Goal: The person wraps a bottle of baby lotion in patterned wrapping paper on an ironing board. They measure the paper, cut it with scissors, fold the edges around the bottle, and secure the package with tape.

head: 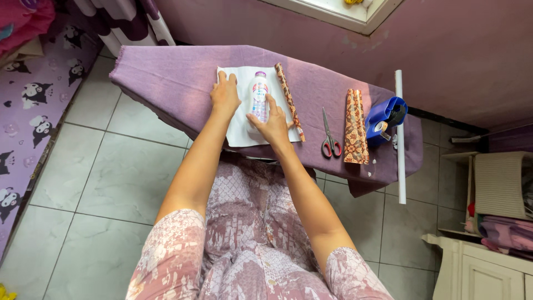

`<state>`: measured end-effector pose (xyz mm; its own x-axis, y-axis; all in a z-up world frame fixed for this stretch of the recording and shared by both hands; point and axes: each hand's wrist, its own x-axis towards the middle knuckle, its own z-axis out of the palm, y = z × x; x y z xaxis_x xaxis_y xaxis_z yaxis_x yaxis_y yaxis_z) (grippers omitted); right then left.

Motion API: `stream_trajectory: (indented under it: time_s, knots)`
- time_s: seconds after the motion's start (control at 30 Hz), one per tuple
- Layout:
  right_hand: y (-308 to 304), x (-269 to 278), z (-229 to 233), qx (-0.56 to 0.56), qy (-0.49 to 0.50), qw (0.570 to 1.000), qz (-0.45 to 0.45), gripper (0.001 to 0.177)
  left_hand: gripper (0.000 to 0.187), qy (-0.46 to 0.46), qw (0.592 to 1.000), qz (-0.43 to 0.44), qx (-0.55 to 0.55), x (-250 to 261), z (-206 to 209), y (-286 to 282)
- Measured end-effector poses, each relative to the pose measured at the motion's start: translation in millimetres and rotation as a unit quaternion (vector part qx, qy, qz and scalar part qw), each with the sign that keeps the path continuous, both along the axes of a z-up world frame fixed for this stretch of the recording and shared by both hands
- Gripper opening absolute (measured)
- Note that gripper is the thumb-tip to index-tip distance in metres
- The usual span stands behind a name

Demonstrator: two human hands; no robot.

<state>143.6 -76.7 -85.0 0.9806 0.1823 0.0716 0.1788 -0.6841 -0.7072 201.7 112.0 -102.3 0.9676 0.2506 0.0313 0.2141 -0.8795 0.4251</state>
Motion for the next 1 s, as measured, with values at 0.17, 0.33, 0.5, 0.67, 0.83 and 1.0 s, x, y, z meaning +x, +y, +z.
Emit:
stream_trajectory:
  time_s: [0.17, 0.33, 0.5, 0.67, 0.83, 1.0]
  knots:
    - [12.0, -0.9, 1.3, -0.122, 0.029, 0.992, 0.001, 0.107, 0.068, -0.018, 1.0, 0.007, -0.016, -8.5, 5.0, -2.1]
    - [0.0, -21.6, 9.8, -0.129, 0.046, 0.99, 0.015, 0.105, 0.083, -0.009, 0.999, -0.031, -0.004, 1.0, 1.1, 8.6]
    - [4.9, -34.4, 7.6, -0.195, 0.0, 0.98, -0.046, 0.106, 0.056, -0.036, 0.996, -0.024, 0.081, 29.2, -8.9, 33.0]
    - [-14.1, -1.9, -2.9, -0.214, 0.054, 0.972, -0.086, 0.103, 0.021, 0.009, 0.987, -0.01, 0.158, 35.1, -13.7, 45.4]
    - [-46.0, 55.8, -9.9, -0.24, 0.021, 0.967, -0.087, 0.108, 0.016, 0.069, 0.997, -0.01, 0.028, -23.9, 0.0, 43.5]
    - [-53.1, 96.5, 5.0, -0.223, 0.162, 0.961, -0.032, 0.125, 0.04, 0.209, 0.968, -0.045, -0.134, -104.8, 25.1, -3.1]
